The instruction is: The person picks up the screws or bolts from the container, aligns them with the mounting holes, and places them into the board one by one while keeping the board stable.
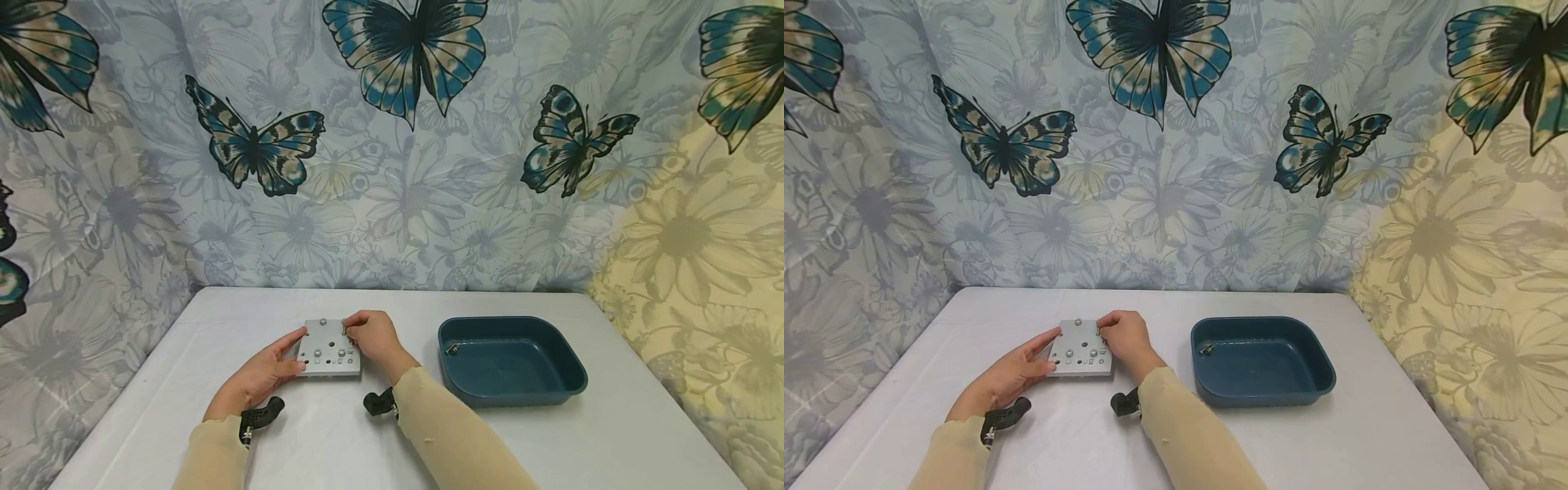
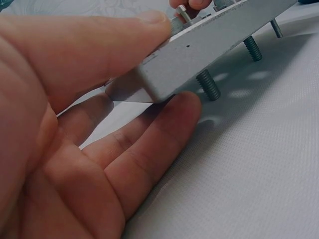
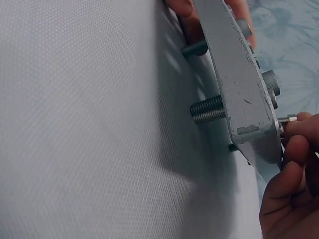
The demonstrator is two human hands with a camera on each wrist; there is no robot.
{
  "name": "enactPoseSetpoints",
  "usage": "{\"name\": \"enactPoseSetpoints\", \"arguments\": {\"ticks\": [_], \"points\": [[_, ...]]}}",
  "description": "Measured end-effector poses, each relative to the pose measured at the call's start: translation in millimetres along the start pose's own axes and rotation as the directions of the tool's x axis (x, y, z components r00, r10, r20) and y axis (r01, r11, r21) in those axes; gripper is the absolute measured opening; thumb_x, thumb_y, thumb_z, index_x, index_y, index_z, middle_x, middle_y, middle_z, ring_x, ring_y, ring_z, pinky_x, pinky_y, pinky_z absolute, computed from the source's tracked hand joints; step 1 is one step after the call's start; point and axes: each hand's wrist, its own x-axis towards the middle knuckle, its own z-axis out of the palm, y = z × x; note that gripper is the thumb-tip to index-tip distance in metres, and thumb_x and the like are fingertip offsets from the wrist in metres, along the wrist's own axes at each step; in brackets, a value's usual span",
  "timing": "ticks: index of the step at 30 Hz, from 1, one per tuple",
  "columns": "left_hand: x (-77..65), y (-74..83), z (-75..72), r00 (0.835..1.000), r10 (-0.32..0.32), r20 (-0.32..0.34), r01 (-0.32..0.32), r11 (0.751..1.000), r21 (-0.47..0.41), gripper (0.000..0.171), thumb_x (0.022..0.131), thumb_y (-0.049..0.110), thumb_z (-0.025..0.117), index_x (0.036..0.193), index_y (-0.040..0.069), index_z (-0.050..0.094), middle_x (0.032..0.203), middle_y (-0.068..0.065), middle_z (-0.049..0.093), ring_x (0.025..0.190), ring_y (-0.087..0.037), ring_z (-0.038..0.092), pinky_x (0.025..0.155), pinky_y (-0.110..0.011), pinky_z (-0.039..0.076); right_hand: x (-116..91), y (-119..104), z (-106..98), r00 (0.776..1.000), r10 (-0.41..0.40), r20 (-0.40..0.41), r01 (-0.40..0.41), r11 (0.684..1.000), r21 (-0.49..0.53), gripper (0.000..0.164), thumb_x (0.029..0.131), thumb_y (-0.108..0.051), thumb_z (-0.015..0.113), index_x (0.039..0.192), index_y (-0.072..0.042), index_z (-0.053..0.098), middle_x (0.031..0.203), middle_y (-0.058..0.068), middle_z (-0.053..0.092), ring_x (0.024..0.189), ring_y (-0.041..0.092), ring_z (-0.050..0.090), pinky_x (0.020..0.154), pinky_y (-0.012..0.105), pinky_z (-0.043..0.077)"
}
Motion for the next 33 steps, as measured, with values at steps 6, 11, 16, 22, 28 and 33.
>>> {"name": "enactPoseSetpoints", "arguments": {"ticks": [6,11,16,22,28,33], "points": [[0.0,0.1,-0.3,1.000,0.005,0.012,-0.005,1.000,-0.002,0.090,0.090,-0.001,0.071,0.161,0.013,0.018,0.164,-0.015,0.011,0.140,-0.031,0.033,0.101,-0.028,0.044,-0.1,-0.3,-0.6,1.000,0.003,0.003,-0.003,0.999,-0.045,0.016,0.090,-0.002,0.066,0.088,-0.012,0.078,0.097,-0.004,0.068,0.081,0.014,0.059,0.065,0.026,0.049],[-0.8,1.2,-0.2,0.999,0.008,0.031,-0.008,1.000,-0.003,0.090,0.091,0.000,0.070,0.161,0.013,0.016,0.164,-0.015,0.009,0.141,-0.031,0.032,0.101,-0.029,0.043,-0.3,-0.9,-1.2,1.000,0.015,-0.012,-0.015,1.000,0.013,0.015,0.091,-0.001,0.066,0.094,-0.010,0.078,0.096,-0.001,0.068,0.079,0.015,0.060,0.065,0.026,0.051],[-1.0,1.1,-0.9,0.999,0.008,0.032,-0.008,1.000,0.001,0.092,0.090,0.001,0.072,0.161,0.012,0.015,0.163,-0.016,0.013,0.140,-0.031,0.035,0.102,-0.030,0.043,-4.8,-5.5,-9.5,0.990,0.116,-0.076,-0.081,0.928,0.364,0.024,0.093,-0.004,0.065,0.116,-0.006,0.072,0.109,0.009,0.068,0.069,0.015,0.061,0.057,0.023,0.048],[-0.8,0.5,-1.6,0.999,0.014,0.043,-0.014,1.000,-0.002,0.092,0.090,0.001,0.071,0.162,0.012,0.014,0.163,-0.017,0.014,0.139,-0.031,0.037,0.103,-0.031,0.043,-24.2,-23.0,-50.8,0.979,0.186,-0.088,-0.078,0.729,0.680,0.041,0.095,-0.016,0.068,0.136,-0.011,0.062,0.129,0.014,0.059,0.068,0.015,0.062,0.056,0.022,0.049],[-0.8,1.4,-1.2,0.999,0.006,0.049,-0.006,1.000,0.004,0.092,0.091,0.002,0.071,0.162,0.012,0.013,0.163,-0.017,0.013,0.138,-0.031,0.038,0.102,-0.031,0.043,-52.1,-26.6,-119.7,0.999,0.024,-0.029,0.003,0.718,0.696,0.056,0.098,-0.028,0.067,0.149,-0.014,0.048,0.142,0.012,0.053,0.077,0.017,0.067,0.066,0.024,0.052],[-1.6,2.0,-1.4,0.999,-0.006,0.048,0.006,1.000,-0.003,0.091,0.092,0.002,0.070,0.162,0.014,0.013,0.164,-0.014,0.009,0.138,-0.029,0.038,0.102,-0.028,0.043,-71.6,-15.5,-167.1,0.998,-0.059,-0.018,0.056,0.762,0.645,0.061,0.100,-0.032,0.062,0.154,-0.012,0.041,0.148,0.014,0.046,0.080,0.015,0.069,0.071,0.025,0.053]]}}
